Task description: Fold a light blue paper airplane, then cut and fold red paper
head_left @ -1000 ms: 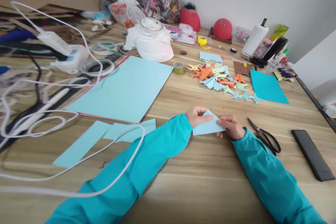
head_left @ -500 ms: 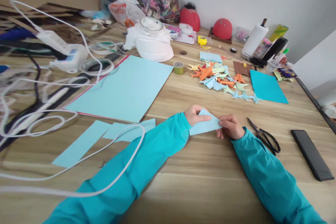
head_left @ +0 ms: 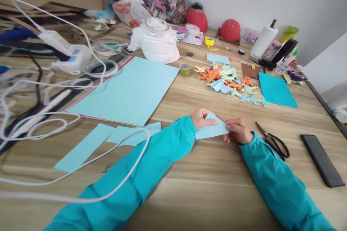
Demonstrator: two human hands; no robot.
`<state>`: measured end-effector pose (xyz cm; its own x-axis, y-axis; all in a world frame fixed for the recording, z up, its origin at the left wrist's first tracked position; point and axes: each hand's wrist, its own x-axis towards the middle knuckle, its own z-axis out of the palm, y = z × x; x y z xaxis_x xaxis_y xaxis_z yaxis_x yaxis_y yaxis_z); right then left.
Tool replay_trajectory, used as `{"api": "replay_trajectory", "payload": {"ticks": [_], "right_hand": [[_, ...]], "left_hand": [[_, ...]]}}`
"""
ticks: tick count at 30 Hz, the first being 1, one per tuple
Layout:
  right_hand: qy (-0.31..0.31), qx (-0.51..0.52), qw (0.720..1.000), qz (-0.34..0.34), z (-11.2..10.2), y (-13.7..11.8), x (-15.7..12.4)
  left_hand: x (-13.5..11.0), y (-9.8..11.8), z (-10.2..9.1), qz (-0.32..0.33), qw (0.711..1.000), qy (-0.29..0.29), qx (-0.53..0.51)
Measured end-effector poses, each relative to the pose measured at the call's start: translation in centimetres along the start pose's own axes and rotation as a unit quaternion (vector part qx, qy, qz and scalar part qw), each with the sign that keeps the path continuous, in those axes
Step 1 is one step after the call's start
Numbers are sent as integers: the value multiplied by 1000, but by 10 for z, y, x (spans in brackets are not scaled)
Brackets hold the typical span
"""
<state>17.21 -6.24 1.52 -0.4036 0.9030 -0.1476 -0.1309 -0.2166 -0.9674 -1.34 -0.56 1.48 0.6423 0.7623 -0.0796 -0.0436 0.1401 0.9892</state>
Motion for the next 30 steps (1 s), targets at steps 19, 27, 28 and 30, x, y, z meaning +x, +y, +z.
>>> {"api": "replay_trajectory", "payload": {"ticks": [19,27,28,30], "right_hand": [[40,-76,996,11,7,-4,-1],[53,-148,987,21,16,-10,3],[55,-143,988,20,16,-10,4],[65,-129,989,17,16,-9,5]], "left_hand": [[1,-3,10,-48,998,22,-32],[-1,2,17,-34,999,18,-7],[-2,3,18,-37,999,27,-9],[-2,4,19,-36,998,51,-7]]}}
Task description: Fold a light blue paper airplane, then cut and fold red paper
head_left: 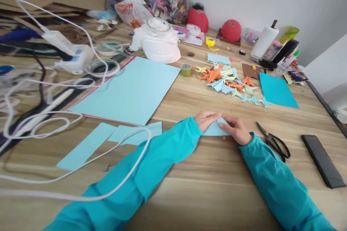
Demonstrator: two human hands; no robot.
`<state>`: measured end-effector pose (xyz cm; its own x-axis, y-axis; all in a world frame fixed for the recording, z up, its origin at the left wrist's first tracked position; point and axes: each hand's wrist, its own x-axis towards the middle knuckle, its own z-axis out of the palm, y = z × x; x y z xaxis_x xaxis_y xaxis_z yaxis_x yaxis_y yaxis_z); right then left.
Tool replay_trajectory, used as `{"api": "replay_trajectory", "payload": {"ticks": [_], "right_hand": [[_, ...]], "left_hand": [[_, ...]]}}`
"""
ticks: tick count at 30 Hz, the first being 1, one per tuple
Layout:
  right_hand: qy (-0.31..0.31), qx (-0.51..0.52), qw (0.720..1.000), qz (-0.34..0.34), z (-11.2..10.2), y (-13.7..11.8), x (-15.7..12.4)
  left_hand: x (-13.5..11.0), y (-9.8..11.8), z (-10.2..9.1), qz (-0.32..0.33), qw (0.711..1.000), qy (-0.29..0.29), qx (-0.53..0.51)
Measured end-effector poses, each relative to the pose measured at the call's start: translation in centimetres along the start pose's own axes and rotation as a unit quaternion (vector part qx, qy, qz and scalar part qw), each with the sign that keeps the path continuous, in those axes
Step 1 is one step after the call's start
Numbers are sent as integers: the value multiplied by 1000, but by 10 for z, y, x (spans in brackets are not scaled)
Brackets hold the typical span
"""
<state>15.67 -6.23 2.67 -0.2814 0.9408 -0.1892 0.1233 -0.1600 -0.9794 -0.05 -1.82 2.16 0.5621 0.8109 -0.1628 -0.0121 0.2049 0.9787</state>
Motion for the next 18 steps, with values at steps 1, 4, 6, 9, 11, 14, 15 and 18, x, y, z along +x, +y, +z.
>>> {"api": "replay_trajectory", "payload": {"ticks": [1,4,6,9,11,14,15,18], "right_hand": [[8,6,1000,0,0,0,0],[30,14,999,6,0,2,1],[45,29,999,8,0,4,2],[63,54,997,3,-2,5,3],[58,32,998,-14,-3,4,4],[21,-44,998,-50,-5,2,4],[11,-59,997,-55,-5,2,4],[15,-49,998,-40,-5,3,2]], "left_hand": [[0,1,0,9,1000,13,4],[3,1,-1,57,997,34,36],[5,0,-2,78,994,35,61],[6,-2,-2,81,993,31,86],[7,-4,0,92,990,28,100],[7,-6,3,115,986,25,116],[7,-7,4,118,986,23,119],[6,-7,5,107,988,15,109]]}}
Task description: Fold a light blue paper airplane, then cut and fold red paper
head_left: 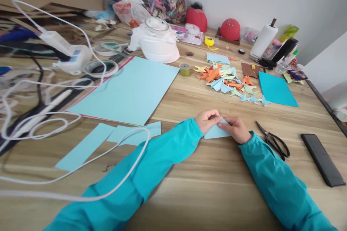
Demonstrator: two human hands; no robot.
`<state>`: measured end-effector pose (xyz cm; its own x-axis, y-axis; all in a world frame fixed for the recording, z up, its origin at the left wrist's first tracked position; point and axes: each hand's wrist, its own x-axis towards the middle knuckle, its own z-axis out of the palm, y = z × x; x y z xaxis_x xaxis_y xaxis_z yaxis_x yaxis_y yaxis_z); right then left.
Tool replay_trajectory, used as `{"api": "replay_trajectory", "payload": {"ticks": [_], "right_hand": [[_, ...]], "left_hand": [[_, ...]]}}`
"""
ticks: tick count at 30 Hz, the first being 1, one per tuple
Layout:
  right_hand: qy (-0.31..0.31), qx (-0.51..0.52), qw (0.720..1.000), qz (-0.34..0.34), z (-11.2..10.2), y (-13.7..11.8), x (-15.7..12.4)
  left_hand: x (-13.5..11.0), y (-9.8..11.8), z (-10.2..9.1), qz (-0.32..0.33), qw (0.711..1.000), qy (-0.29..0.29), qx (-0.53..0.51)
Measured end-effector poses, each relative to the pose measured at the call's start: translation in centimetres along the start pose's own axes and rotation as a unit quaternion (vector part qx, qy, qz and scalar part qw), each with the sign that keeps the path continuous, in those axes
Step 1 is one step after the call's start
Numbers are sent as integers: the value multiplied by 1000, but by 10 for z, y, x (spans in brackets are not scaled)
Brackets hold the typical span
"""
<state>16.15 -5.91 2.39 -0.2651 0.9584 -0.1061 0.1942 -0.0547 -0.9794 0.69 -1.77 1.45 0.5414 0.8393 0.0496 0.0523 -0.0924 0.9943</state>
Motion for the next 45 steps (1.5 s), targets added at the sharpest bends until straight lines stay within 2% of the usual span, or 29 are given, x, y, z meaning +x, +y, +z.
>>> {"api": "replay_trajectory", "payload": {"ticks": [3,6,12,15,18,21,25,27,33,39,45], "right_hand": [[36,22,999,26,0,4,-1],[100,59,993,29,1,8,1],[195,202,958,62,6,7,5],[226,259,938,41,8,4,5],[246,255,935,15,8,5,6],[227,203,953,0,7,8,5],[137,122,983,14,4,12,3],[101,106,989,21,2,13,2],[59,101,993,35,-1,10,-1],[51,102,991,66,-2,8,-2],[86,145,983,73,-1,10,-1]], "left_hand": [[-1,1,-1,-25,999,3,-41],[-2,2,-2,-56,994,15,-98],[0,2,-4,-87,983,11,-160],[1,2,-5,-81,983,13,-165],[1,2,-4,-84,985,-11,-152],[1,2,-3,-96,985,-15,-140],[1,2,-2,-102,985,-4,-140],[1,2,-3,-106,985,-14,-132],[-1,3,-2,-129,986,-69,-82],[-2,7,-4,-157,980,-88,-79],[-1,10,-7,-163,978,-94,-91]]}}
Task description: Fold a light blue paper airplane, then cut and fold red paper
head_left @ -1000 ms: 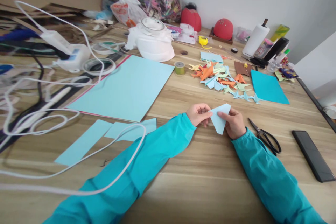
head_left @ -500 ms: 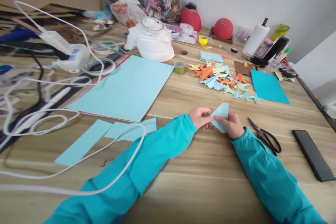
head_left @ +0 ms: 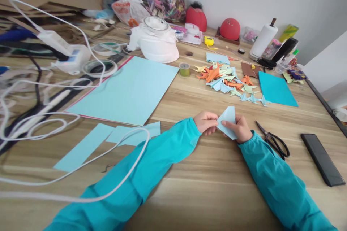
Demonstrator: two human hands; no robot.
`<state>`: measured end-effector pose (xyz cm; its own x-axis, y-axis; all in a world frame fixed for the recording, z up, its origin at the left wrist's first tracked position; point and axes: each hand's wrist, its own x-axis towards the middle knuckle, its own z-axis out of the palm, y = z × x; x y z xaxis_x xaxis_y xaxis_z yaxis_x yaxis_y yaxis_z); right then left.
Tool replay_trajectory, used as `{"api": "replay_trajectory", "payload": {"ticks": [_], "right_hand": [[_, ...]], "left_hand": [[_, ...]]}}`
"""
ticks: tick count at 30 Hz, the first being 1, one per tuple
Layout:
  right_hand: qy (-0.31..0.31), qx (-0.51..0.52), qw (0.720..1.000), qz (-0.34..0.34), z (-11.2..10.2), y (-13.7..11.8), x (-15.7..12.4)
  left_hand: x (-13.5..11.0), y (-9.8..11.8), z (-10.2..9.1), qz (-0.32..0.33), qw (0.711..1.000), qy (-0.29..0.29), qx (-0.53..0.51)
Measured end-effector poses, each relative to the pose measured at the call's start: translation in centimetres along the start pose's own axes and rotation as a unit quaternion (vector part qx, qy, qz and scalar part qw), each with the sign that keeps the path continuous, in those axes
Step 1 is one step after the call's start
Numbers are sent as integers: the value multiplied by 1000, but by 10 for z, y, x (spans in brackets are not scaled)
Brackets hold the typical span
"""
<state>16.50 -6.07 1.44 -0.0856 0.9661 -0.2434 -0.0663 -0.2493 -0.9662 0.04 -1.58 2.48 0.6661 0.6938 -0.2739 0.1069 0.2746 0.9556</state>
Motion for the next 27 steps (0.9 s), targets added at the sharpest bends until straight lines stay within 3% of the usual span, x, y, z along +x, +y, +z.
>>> {"api": "replay_trajectory", "payload": {"ticks": [8,16,27], "right_hand": [[15,26,1000,-3,1,-3,0],[46,73,996,-15,0,-4,-1],[23,30,999,-19,-1,0,0]], "left_hand": [[-4,-3,-2,31,999,14,-18],[2,-4,-11,40,992,10,-118],[2,-7,1,70,997,14,-18]]}}
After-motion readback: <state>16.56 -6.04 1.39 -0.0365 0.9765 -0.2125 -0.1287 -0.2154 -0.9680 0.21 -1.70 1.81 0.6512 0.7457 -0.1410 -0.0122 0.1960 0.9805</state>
